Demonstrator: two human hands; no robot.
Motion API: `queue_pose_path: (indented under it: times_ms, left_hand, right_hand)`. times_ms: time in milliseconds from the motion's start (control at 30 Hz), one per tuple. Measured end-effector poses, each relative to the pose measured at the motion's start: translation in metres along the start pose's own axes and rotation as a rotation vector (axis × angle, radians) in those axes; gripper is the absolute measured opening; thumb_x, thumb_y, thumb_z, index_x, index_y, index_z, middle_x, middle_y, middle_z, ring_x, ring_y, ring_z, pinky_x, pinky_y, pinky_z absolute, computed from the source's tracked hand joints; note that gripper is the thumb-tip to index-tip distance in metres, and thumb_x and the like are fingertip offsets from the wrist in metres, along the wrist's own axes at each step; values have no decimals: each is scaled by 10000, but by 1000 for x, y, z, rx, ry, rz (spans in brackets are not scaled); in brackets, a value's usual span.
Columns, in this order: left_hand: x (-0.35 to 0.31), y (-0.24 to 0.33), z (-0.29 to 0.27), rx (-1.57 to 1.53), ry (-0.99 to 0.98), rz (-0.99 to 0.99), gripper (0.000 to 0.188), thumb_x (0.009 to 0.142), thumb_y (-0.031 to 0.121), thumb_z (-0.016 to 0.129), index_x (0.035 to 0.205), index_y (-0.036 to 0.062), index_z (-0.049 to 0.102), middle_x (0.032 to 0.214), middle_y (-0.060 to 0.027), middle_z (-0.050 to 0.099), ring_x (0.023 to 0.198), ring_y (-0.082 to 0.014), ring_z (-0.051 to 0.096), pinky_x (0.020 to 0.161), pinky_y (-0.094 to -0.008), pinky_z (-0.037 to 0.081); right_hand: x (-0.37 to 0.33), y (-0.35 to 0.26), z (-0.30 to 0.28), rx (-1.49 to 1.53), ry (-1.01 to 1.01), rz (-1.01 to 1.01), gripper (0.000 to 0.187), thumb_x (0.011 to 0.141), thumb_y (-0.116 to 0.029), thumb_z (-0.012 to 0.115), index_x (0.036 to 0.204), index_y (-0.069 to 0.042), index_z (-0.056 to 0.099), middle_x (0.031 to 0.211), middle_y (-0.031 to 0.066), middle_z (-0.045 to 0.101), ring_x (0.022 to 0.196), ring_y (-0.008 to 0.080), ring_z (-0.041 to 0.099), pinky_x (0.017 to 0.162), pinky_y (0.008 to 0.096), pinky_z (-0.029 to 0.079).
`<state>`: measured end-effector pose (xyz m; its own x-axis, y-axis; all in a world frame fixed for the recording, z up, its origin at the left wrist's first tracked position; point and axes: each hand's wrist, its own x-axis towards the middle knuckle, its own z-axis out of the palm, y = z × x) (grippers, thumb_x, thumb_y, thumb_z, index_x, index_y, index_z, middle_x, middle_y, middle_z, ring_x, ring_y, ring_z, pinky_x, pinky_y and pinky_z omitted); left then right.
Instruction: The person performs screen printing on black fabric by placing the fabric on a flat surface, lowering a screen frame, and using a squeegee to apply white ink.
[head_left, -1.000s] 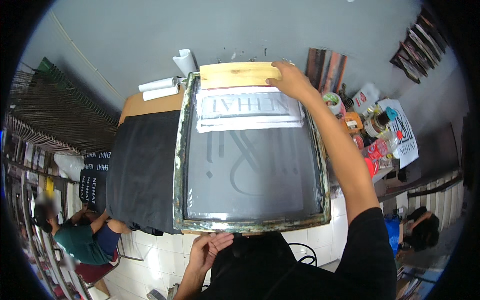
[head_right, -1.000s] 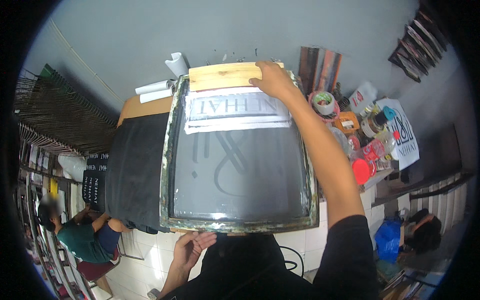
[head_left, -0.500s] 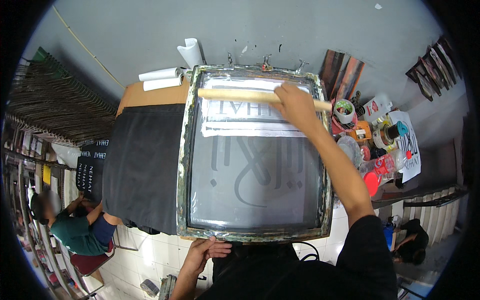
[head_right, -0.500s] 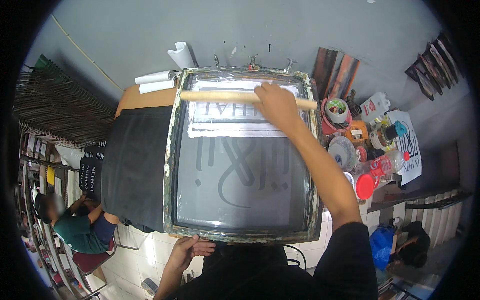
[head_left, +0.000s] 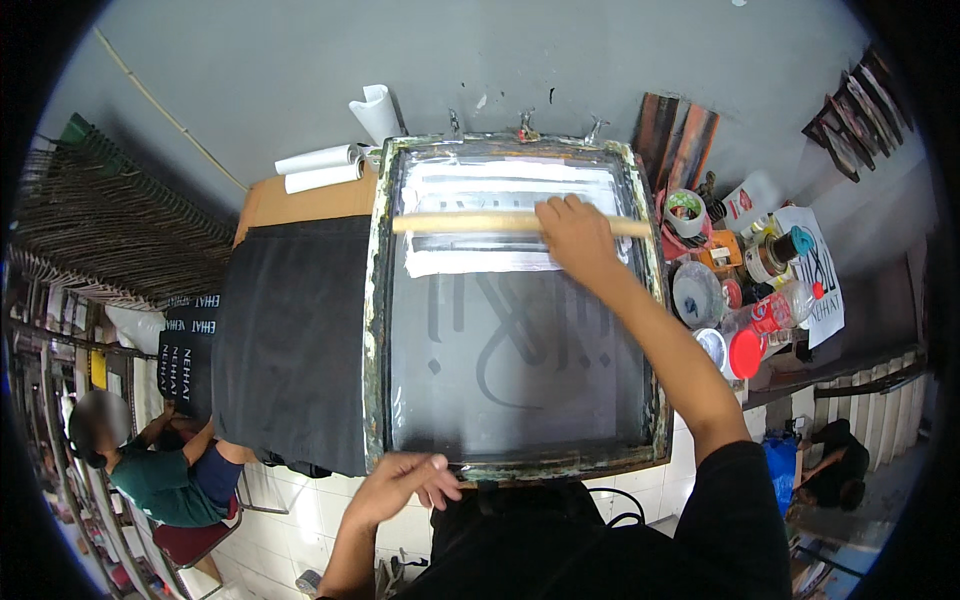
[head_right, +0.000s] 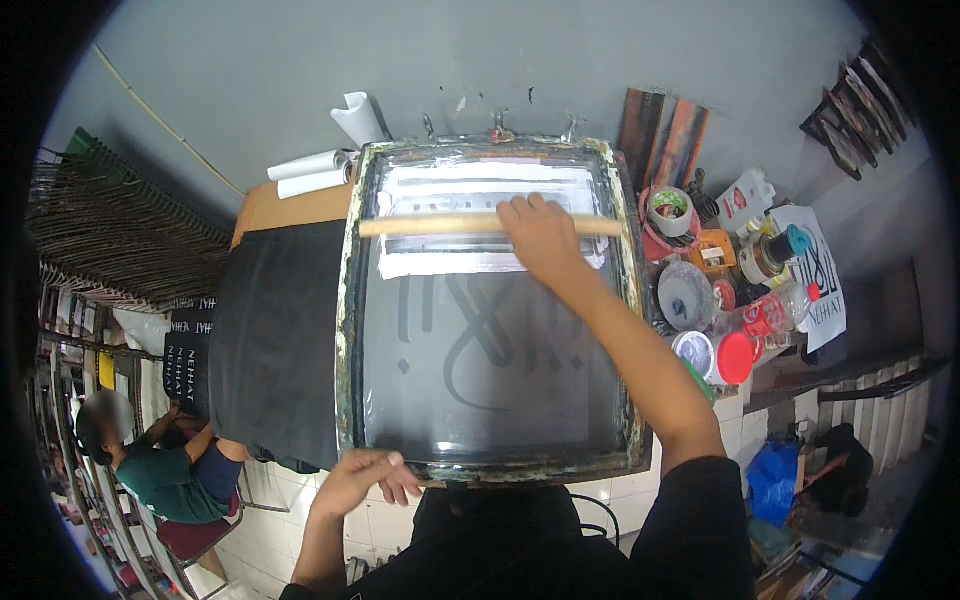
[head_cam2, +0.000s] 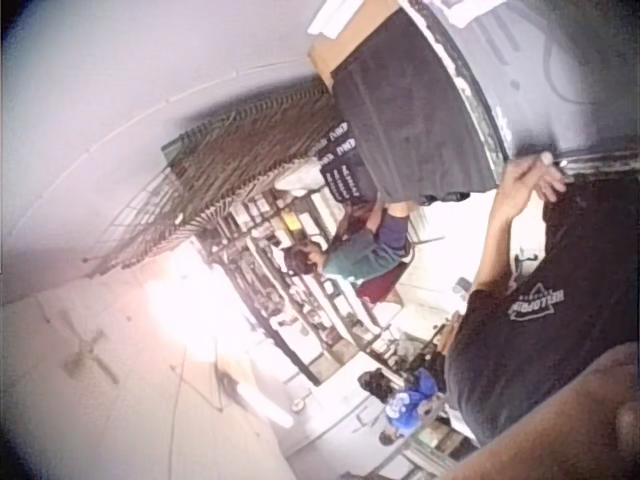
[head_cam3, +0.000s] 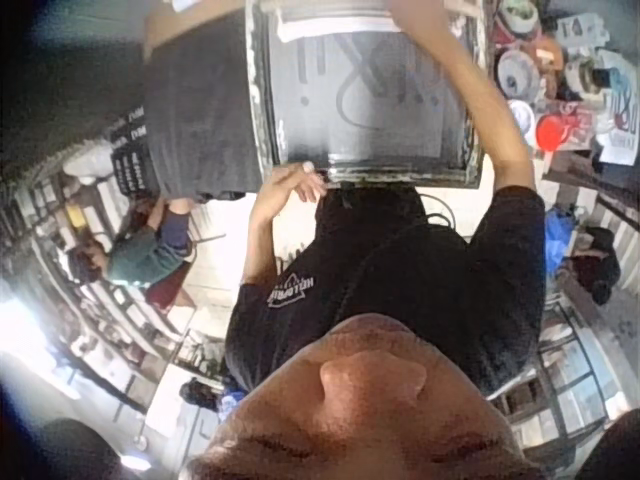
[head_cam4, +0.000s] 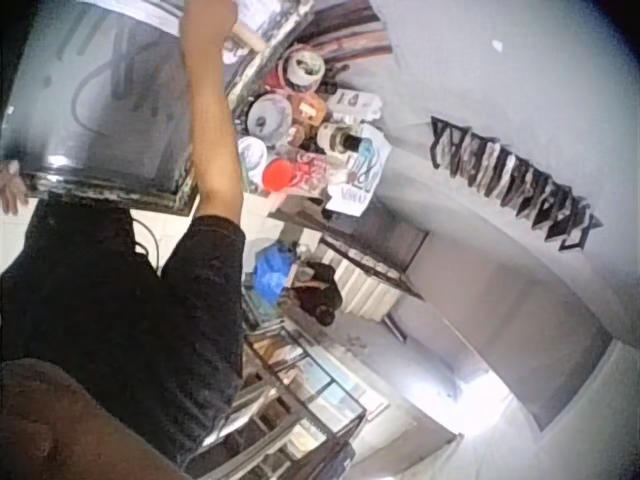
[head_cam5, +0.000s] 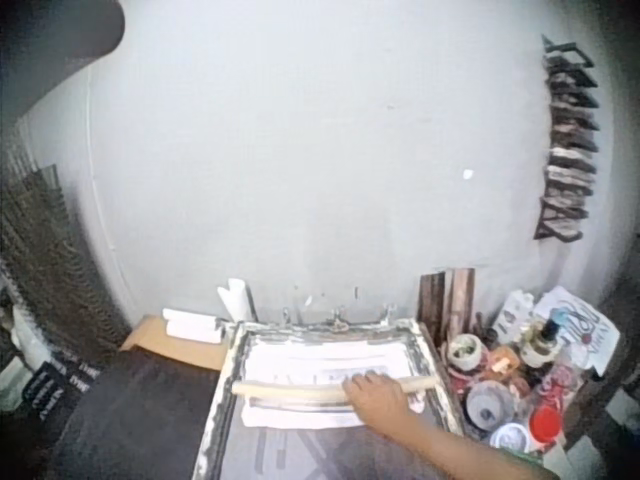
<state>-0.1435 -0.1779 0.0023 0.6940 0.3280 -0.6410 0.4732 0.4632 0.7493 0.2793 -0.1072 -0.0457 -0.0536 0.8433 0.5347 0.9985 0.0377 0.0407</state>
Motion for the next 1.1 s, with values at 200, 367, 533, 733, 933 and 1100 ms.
queue_pose_path:
  times_ms: [200,367,533,733,933,1100]
  left_hand:
    - [35,80,-30,237,317,186,346,1023,331,630,936,13,737,824,-79,747,638,-106,654,565,-236,492]
    - [126,175,-70,621,632,668,275,959,259,689,999,-12,716,815,-118,716,753,-222,679,723,-342,539]
    - [227,238,-123,1024,840,1048,359,840,211,779,1104,-22,707,993,-192,734,918,-367,698,850,-419,539]
    - [243,247,-118,1091,665,672,358,804,208,804,1074,-18,737,930,-215,732,858,-359,709,798,-417,535]
    - [222,224,-110,1069,647,721,314,807,213,804,1040,8,755,896,-205,732,823,-360,702,783,-421,533]
    - [190,198,-91,1016,644,705,270,804,186,809,996,5,753,883,-202,722,803,-375,687,770,-440,531]
  right_hand:
    - [79,48,-9,118,-275,147,386,792,-279,814,1078,-62,672,1009,136,723,1004,338,686,829,484,538]
    - [97,78,2,158,-260,161,445,778,-345,823,1106,-69,704,978,173,733,949,383,694,814,484,537]
    - [89,77,5,59,-403,320,546,731,-559,814,985,-80,754,826,169,734,811,372,712,735,476,541]
    - [68,80,6,-34,-350,333,570,702,-632,797,878,-90,786,798,156,744,781,339,729,721,468,557]
    - [49,60,-9,-13,-378,331,612,696,-680,780,835,-84,772,787,139,733,739,332,715,688,453,550]
    - [17,35,-22,-10,-300,278,569,700,-630,801,848,-81,775,813,123,732,793,315,719,701,454,565]
